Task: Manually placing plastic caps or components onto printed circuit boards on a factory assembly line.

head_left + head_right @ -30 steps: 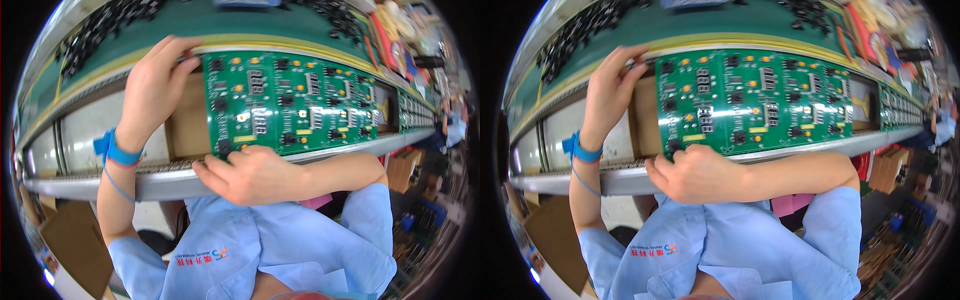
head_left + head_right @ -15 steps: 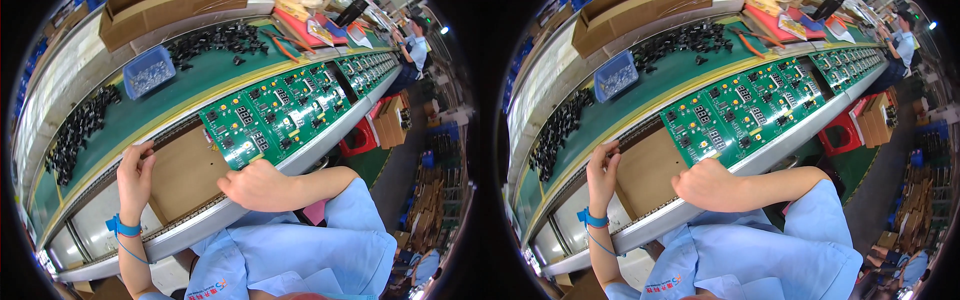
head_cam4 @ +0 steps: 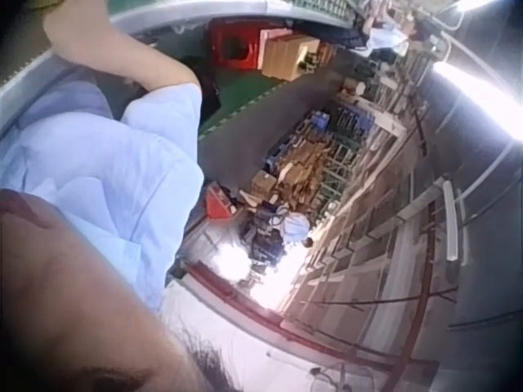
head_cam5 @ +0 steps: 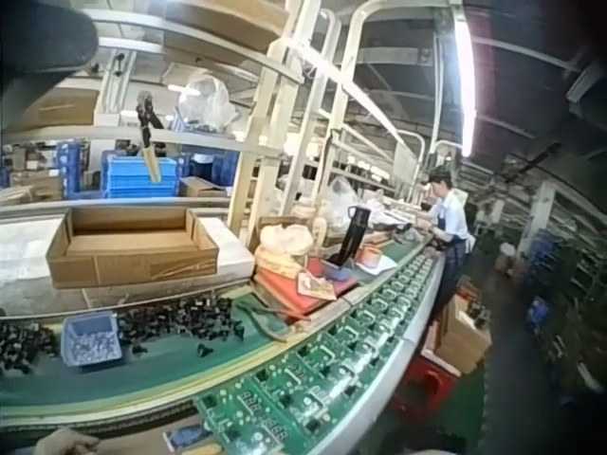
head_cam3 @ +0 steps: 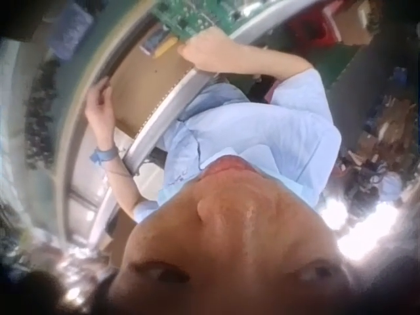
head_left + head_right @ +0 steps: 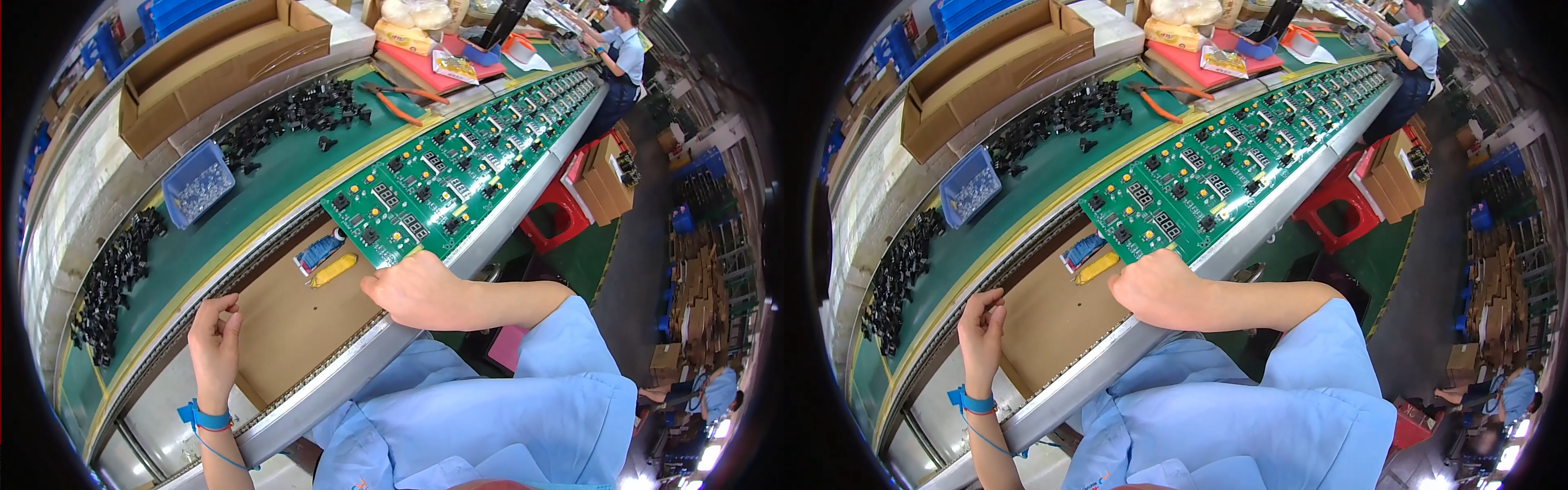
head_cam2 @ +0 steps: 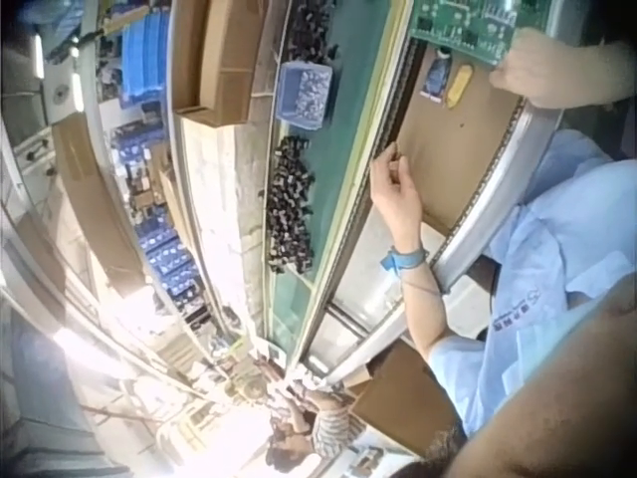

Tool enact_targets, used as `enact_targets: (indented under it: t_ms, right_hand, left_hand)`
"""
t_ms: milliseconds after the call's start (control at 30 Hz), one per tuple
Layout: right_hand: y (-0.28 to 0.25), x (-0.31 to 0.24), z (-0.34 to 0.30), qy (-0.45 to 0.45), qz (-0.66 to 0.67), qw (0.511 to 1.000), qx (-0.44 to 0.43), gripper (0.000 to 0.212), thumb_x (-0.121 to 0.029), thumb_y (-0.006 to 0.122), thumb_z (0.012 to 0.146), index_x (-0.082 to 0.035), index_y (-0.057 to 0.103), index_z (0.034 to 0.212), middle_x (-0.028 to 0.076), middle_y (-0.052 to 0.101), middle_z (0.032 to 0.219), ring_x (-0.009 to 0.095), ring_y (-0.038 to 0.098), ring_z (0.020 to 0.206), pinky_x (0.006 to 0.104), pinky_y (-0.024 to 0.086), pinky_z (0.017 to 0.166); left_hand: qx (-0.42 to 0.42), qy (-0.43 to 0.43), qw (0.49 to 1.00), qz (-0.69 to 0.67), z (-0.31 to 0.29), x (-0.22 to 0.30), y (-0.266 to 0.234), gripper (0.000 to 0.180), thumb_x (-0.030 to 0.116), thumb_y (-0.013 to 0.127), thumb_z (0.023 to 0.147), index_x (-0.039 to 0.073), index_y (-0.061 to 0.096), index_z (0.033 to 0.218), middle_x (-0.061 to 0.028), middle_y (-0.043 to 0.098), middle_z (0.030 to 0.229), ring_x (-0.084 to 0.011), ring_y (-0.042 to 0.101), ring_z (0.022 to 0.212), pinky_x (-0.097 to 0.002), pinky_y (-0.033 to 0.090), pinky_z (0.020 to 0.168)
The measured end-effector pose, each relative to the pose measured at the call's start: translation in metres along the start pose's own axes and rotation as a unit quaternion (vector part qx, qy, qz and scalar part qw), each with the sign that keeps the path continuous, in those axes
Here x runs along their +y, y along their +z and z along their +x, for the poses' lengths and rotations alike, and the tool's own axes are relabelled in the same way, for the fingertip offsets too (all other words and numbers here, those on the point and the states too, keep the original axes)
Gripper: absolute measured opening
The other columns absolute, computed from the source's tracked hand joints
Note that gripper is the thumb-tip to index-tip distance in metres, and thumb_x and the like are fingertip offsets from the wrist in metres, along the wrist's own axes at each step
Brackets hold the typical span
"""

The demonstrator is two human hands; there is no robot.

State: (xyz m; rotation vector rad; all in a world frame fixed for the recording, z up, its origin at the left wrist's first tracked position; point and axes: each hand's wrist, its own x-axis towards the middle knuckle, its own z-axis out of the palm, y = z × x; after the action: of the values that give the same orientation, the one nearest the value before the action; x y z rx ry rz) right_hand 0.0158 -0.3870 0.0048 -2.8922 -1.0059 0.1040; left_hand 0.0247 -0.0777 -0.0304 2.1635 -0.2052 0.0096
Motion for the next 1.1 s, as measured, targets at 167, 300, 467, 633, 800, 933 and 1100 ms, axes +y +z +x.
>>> enact_targets:
  t_ms: [167, 300, 467, 633, 800, 933, 1100]
  right_hand:
    - [-0.004, 0.007, 0.0, 0.022, -0.012, 1.0, -0.008, 0.004, -0.006, 0.059, 0.067, -0.003, 0.058, 0.069, 0.013, 0.061, 0.06, 0.028, 0.065, 0.057, 0.039, 0.05, 0.047]
    - [-0.01, 0.023, -0.003, 0.066, -0.022, 0.996, -0.049, 0.005, -0.005, 0.059, 0.065, -0.002, 0.059, 0.069, 0.016, 0.062, 0.06, 0.03, 0.066, 0.059, 0.041, 0.051, 0.049]
    - [-0.012, 0.057, -0.013, 0.143, -0.059, 0.986, -0.057, 0.006, -0.007, 0.06, 0.066, -0.004, 0.064, 0.068, 0.017, 0.064, 0.064, 0.032, 0.068, 0.064, 0.0429, 0.053, 0.053]
    - [-0.014, 0.097, -0.018, 0.261, -0.088, 0.955, -0.109, 0.01, -0.007, 0.061, 0.07, -0.004, 0.069, 0.074, 0.017, 0.068, 0.075, 0.032, 0.069, 0.075, 0.0424, 0.056, 0.064]
    - [-0.011, 0.15, -0.026, 0.357, -0.09, 0.925, -0.097, 0.014, -0.008, 0.06, 0.072, -0.003, 0.07, 0.08, 0.02, 0.069, 0.081, 0.034, 0.069, 0.08, 0.0437, 0.056, 0.072]
    - [-0.009, 0.184, -0.045, 0.406, -0.124, 0.904, -0.054, 0.014, -0.006, 0.06, 0.072, -0.002, 0.071, 0.08, 0.02, 0.069, 0.081, 0.034, 0.069, 0.08, 0.0438, 0.056, 0.074]
    - [-0.004, 0.171, -0.036, 0.359, -0.124, 0.924, -0.031, 0.009, -0.011, 0.063, 0.074, -0.004, 0.068, 0.075, 0.017, 0.068, 0.074, 0.034, 0.069, 0.074, 0.0445, 0.055, 0.068]
  left_hand:
    - [-0.013, -0.019, 1.0, 0.001, -0.001, 0.006, -0.003, 0.024, -0.006, 0.06, 0.084, 0.0, 0.062, 0.107, -0.0051, 0.057, 0.09, -0.0092, 0.047, 0.065, -0.0222, 0.041, 0.058]
    - [-0.008, -0.013, 1.0, 0.004, -0.002, 0.007, -0.004, 0.024, -0.006, 0.06, 0.084, 0.0, 0.062, 0.106, -0.0053, 0.057, 0.091, -0.0094, 0.048, 0.067, -0.0224, 0.042, 0.059]
    - [-0.022, -0.029, 0.999, -0.01, -0.004, 0.009, -0.001, 0.024, -0.006, 0.06, 0.084, 0.0, 0.063, 0.107, -0.0056, 0.057, 0.092, -0.0102, 0.049, 0.069, -0.0229, 0.043, 0.06]
    - [-0.038, -0.035, 0.999, -0.002, -0.005, 0.009, 0.001, 0.024, -0.006, 0.06, 0.083, 0.0, 0.062, 0.106, -0.0062, 0.058, 0.092, -0.0116, 0.052, 0.072, -0.0232, 0.044, 0.061]
    - [-0.043, -0.061, 0.997, -0.014, -0.002, 0.009, 0.002, 0.023, -0.006, 0.061, 0.083, 0.0, 0.062, 0.104, -0.0063, 0.058, 0.091, -0.0107, 0.049, 0.068, -0.0234, 0.043, 0.06]
    - [-0.049, -0.046, 0.998, -0.022, -0.001, 0.013, 0.004, 0.023, -0.006, 0.062, 0.082, 0.0, 0.063, 0.103, -0.0062, 0.058, 0.09, -0.01, 0.047, 0.062, -0.0237, 0.042, 0.057]
    - [-0.045, -0.036, 0.998, -0.007, 0.0, 0.019, 0.008, 0.023, -0.005, 0.063, 0.081, 0.0, 0.063, 0.103, -0.0074, 0.06, 0.091, -0.0119, 0.048, 0.062, -0.0248, 0.042, 0.057]
